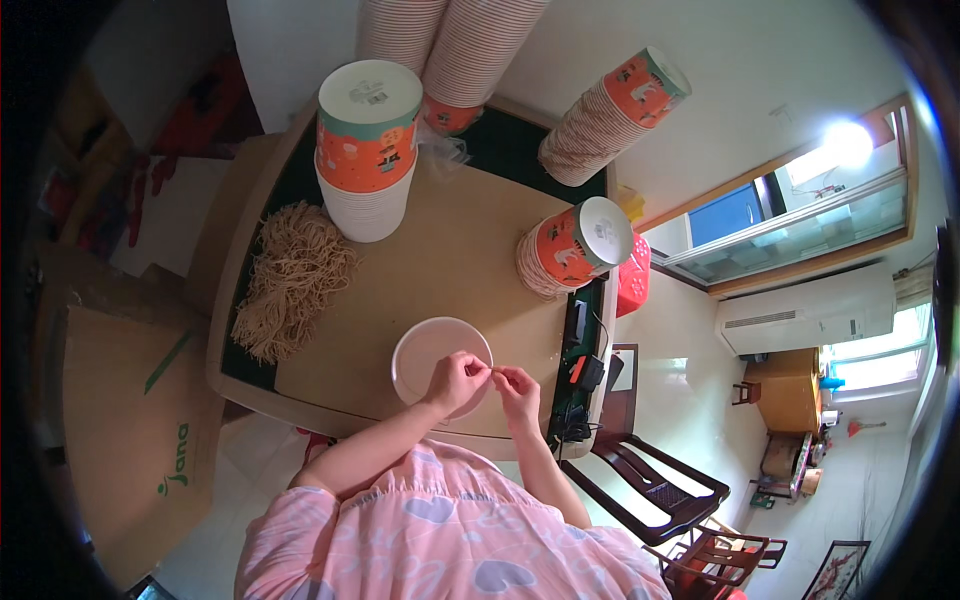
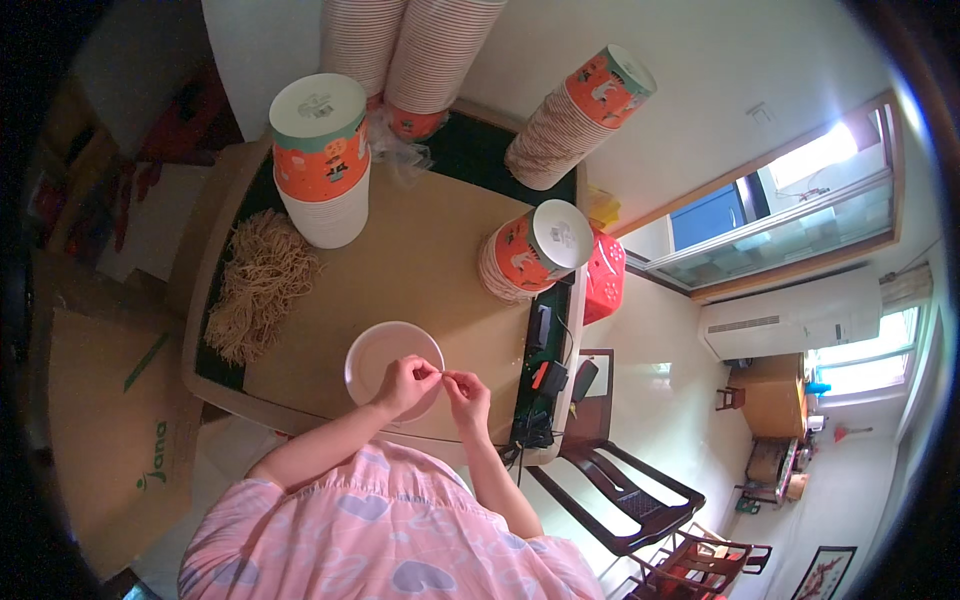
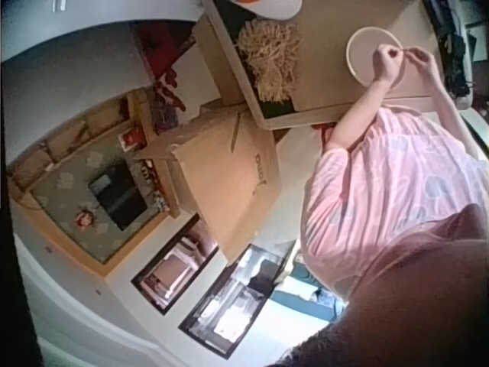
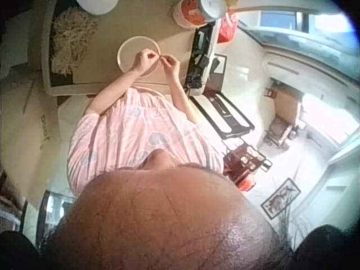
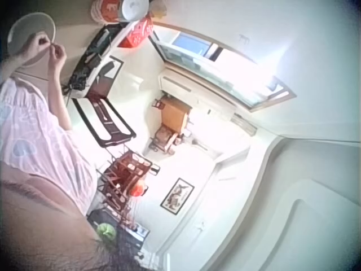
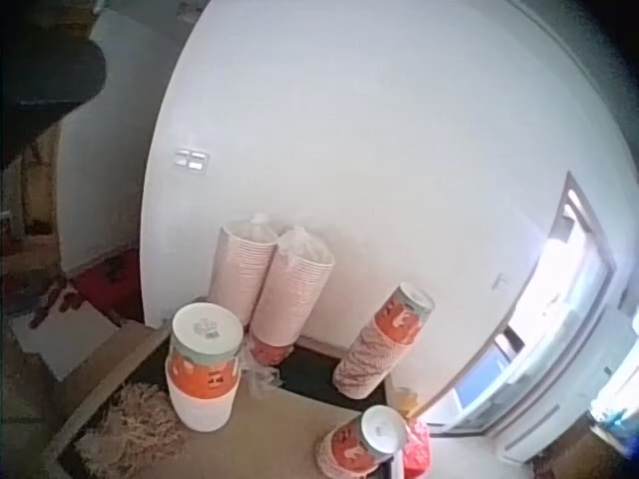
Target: The recorder is threading a white string through holes in a red and white paper cup, likely to create a handle.
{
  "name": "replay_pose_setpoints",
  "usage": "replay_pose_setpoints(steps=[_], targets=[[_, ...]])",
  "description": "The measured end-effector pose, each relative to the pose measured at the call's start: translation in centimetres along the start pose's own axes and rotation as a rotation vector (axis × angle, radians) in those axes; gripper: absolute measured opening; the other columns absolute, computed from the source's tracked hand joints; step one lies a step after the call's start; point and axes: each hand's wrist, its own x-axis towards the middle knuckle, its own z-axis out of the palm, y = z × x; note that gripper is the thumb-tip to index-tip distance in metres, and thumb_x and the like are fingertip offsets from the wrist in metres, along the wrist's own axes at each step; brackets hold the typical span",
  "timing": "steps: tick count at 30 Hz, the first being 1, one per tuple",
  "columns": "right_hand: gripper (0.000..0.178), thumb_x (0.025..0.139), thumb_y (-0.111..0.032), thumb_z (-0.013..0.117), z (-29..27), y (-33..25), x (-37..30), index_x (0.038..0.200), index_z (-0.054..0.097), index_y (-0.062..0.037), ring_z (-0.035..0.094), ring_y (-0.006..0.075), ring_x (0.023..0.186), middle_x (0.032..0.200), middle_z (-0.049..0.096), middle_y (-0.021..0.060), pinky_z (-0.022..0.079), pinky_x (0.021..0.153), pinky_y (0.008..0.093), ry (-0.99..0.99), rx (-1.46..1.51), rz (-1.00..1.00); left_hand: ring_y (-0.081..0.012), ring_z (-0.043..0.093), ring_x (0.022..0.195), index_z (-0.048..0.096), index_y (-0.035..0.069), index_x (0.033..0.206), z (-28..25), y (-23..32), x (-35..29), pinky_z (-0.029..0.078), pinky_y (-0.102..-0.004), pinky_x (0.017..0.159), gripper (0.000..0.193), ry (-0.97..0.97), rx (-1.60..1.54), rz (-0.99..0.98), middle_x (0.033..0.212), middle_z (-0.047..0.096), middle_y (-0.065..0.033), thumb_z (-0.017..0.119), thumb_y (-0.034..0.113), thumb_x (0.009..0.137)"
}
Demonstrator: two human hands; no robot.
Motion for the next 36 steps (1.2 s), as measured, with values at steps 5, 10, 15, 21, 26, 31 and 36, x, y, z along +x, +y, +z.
replay_pose_setpoints(steps=[5, 10, 15, 21, 26, 31, 36], targets=[[0.010, 0.081, -0.005, 0.066, 0.1, 0.7, -0.2, 0.091, 0.065, -0.0038, 0.052, 0.0069, 0.068, 0.079, 0.061, 0.0006, 0.043, 0.064, 0.0212, 0.035, -0.162, -0.197, -0.0206, 0.063, 0.062, 0.065, 0.003, 0.070, 0.3, 0.0, 0.2, 0.050, -0.0309, 0.060, 0.009, 0.019, -0.033, -0.094, 0.068, 0.065, -0.0110, 0.067, 0.012, 0.072], [0.016, 0.078, -0.003, 0.067, 1.2, -2.0, -1.2, 0.094, 0.063, -0.0046, 0.052, 0.0084, 0.067, 0.080, 0.059, 0.0020, 0.044, 0.062, 0.0223, 0.043, -0.322, -0.341, -0.0109, 0.060, 0.061, 0.065, 0.002, 0.072, 0.0, -1.3, 0.3, 0.048, -0.0261, 0.059, 0.007, -0.011, -0.130, -0.138, 0.065, 0.065, -0.0062, 0.066, 0.009, 0.074], [0.019, 0.076, -0.005, 0.067, 1.6, -3.3, -1.4, 0.094, 0.063, -0.0094, 0.054, 0.0186, 0.068, 0.080, 0.054, 0.0069, 0.045, 0.060, 0.0289, 0.050, -0.513, -0.433, -0.0069, 0.058, 0.063, 0.065, 0.003, 0.075, -0.9, -1.7, 0.4, 0.047, -0.0235, 0.059, 0.006, -0.054, -0.185, -0.168, 0.067, 0.065, -0.0029, 0.065, 0.009, 0.076], [0.009, 0.076, -0.008, 0.066, 1.4, -2.9, -0.6, 0.085, 0.063, -0.0093, 0.057, 0.0240, 0.070, 0.079, 0.056, 0.0092, 0.045, 0.061, 0.0351, 0.057, -0.628, -0.530, -0.0067, 0.057, 0.063, 0.066, 0.003, 0.076, -1.2, -1.4, 0.4, 0.046, -0.0228, 0.059, 0.006, -0.065, -0.229, -0.186, 0.068, 0.064, -0.0012, 0.064, 0.008, 0.078], [0.006, 0.076, -0.009, 0.066, 1.5, -2.9, -0.5, 0.081, 0.063, -0.0090, 0.057, 0.0248, 0.070, 0.077, 0.056, 0.0086, 0.045, 0.062, 0.0359, 0.049, -0.638, -0.534, -0.0066, 0.056, 0.063, 0.065, 0.002, 0.088, -0.8, -2.1, 0.3, 0.045, -0.0215, 0.056, 0.009, -0.050, -0.339, -0.198, 0.073, 0.064, -0.0007, 0.062, 0.007, 0.080], [0.006, 0.076, -0.010, 0.067, 1.4, -2.8, -0.6, 0.082, 0.064, -0.0088, 0.057, 0.0251, 0.070, 0.077, 0.056, 0.0089, 0.045, 0.062, 0.0365, 0.047, -0.628, -0.517, -0.0061, 0.056, 0.061, 0.064, 0.002, 0.092, -0.9, -1.9, 0.2, 0.045, -0.0206, 0.052, 0.011, -0.177, -0.305, -0.228, 0.077, 0.064, -0.0016, 0.059, 0.005, 0.083], [0.007, 0.077, -0.010, 0.066, 1.5, -2.7, -0.6, 0.083, 0.064, -0.0091, 0.056, 0.0252, 0.071, 0.078, 0.057, 0.0090, 0.045, 0.063, 0.0367, 0.043, -0.622, -0.517, -0.0062, 0.056, 0.059, 0.065, 0.002, 0.090, -0.7, -2.4, 0.0, 0.045, -0.0207, 0.051, 0.009, -0.123, -0.257, -0.140, 0.075, 0.065, -0.0019, 0.058, 0.003, 0.084]])
